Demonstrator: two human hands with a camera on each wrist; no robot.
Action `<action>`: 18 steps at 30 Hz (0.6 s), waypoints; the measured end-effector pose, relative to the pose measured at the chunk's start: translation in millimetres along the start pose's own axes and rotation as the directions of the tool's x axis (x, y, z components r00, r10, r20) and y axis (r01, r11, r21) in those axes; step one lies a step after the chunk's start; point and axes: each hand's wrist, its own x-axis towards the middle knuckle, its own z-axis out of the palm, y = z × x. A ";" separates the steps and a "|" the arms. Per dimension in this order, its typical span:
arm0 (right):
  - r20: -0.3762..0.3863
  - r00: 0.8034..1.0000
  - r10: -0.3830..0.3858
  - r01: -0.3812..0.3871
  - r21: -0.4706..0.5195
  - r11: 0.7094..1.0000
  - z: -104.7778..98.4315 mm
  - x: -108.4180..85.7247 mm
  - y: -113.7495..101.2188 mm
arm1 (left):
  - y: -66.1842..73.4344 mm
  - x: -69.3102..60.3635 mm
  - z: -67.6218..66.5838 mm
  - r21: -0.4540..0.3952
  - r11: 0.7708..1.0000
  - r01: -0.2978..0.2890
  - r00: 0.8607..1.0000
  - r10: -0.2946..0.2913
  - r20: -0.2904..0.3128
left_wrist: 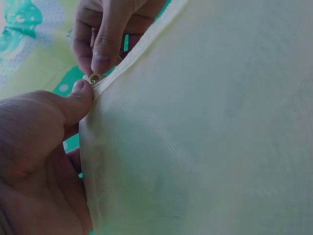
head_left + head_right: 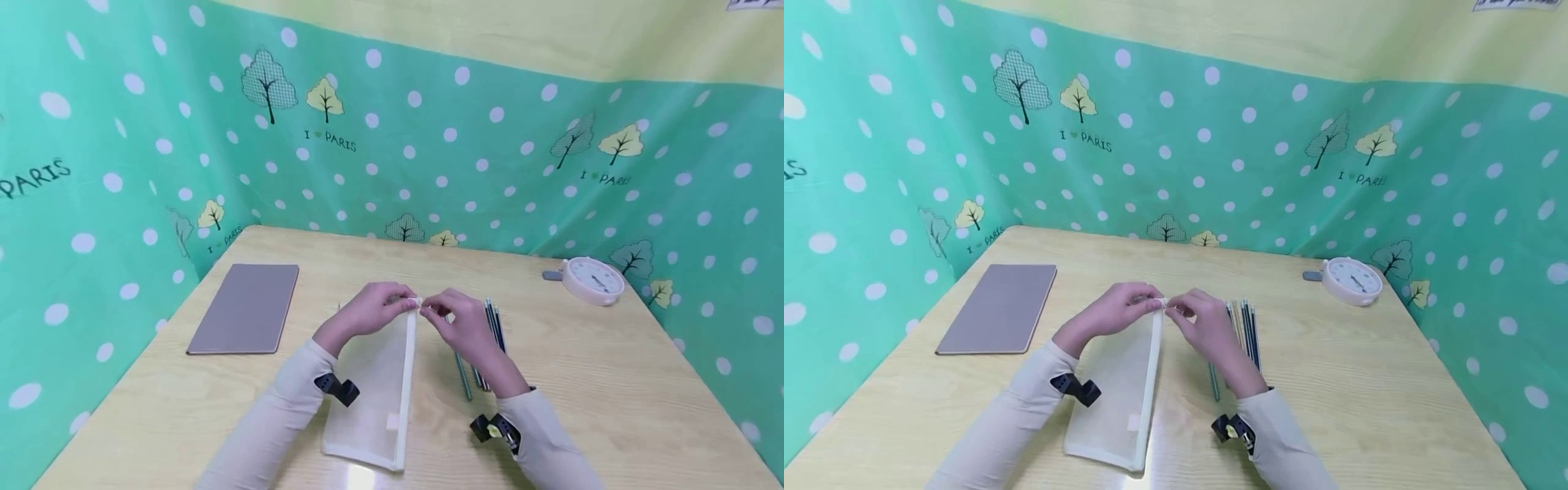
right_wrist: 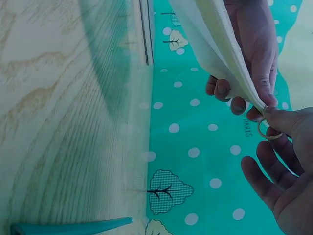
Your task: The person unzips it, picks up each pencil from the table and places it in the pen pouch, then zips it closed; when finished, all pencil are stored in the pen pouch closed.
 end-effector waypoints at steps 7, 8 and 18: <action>-0.029 0.997 -0.069 0.069 -0.026 0.997 -2.0 -7.4 -1.8 | 4.3 -5.9 5.4 -0.030 0.999 0.009 0.999 -0.011 -0.053; -0.038 0.996 -0.080 0.079 -0.034 0.996 -2.7 -6.5 -2.2 | 5.1 -5.2 4.8 -0.034 0.999 0.002 0.998 -0.004 -0.068; 0.025 0.991 -0.132 0.132 -0.031 0.991 -14.2 4.5 -12.9 | 13.6 -1.9 -12.3 -0.046 0.999 0.002 0.969 -0.014 -0.246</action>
